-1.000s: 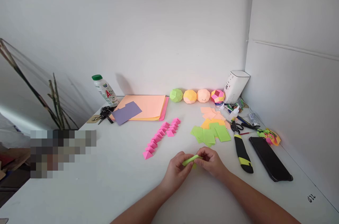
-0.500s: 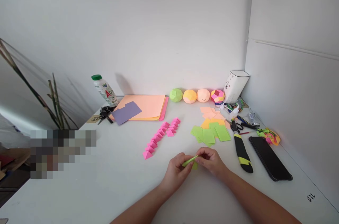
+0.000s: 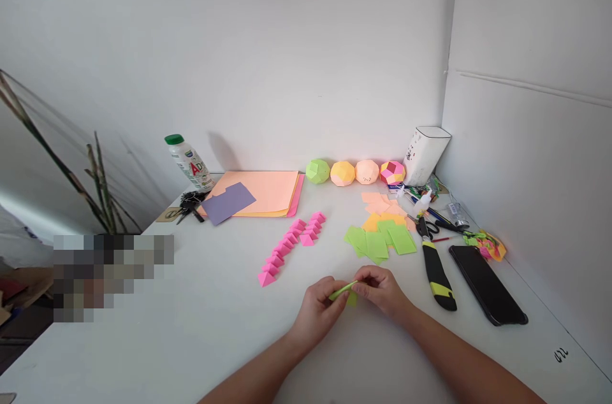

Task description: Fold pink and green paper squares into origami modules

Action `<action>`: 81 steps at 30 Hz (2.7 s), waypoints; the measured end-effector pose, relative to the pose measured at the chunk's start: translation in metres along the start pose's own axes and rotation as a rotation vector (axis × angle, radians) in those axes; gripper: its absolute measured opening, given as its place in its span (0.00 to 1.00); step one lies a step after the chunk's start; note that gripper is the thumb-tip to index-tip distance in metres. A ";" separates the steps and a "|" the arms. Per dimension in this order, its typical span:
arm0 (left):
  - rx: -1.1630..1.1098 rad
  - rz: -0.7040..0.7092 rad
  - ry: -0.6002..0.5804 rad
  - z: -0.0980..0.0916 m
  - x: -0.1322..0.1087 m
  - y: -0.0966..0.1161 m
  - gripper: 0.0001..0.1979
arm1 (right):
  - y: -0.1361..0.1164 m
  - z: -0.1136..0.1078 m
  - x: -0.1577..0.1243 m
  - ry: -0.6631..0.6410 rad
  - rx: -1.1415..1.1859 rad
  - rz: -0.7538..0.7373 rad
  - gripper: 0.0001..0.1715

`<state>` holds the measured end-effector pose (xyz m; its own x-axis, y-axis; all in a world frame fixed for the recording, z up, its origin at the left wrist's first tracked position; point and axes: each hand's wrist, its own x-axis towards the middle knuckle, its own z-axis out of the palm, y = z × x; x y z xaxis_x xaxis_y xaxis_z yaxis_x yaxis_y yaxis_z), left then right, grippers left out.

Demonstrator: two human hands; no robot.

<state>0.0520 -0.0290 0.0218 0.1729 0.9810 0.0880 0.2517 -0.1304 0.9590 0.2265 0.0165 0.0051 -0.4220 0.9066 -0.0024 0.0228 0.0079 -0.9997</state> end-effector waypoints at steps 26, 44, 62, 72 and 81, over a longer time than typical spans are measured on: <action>-0.084 -0.094 0.030 0.002 0.000 -0.007 0.11 | -0.003 -0.002 -0.002 -0.023 -0.061 -0.061 0.14; -0.464 -0.205 0.010 0.002 0.005 -0.006 0.14 | -0.002 0.006 -0.006 -0.019 0.016 0.011 0.14; -0.559 -0.236 0.036 0.004 0.005 -0.006 0.14 | 0.006 0.003 -0.004 -0.098 -0.019 0.040 0.16; -0.511 -0.245 0.053 0.005 0.005 -0.005 0.15 | 0.005 0.002 -0.006 -0.100 -0.070 0.054 0.15; -0.526 -0.247 0.065 0.005 0.005 -0.006 0.15 | 0.002 0.002 -0.006 -0.119 -0.065 0.072 0.15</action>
<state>0.0562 -0.0238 0.0156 0.1064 0.9822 -0.1546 -0.2327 0.1757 0.9565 0.2277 0.0102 0.0028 -0.5214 0.8495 -0.0803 0.1141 -0.0239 -0.9932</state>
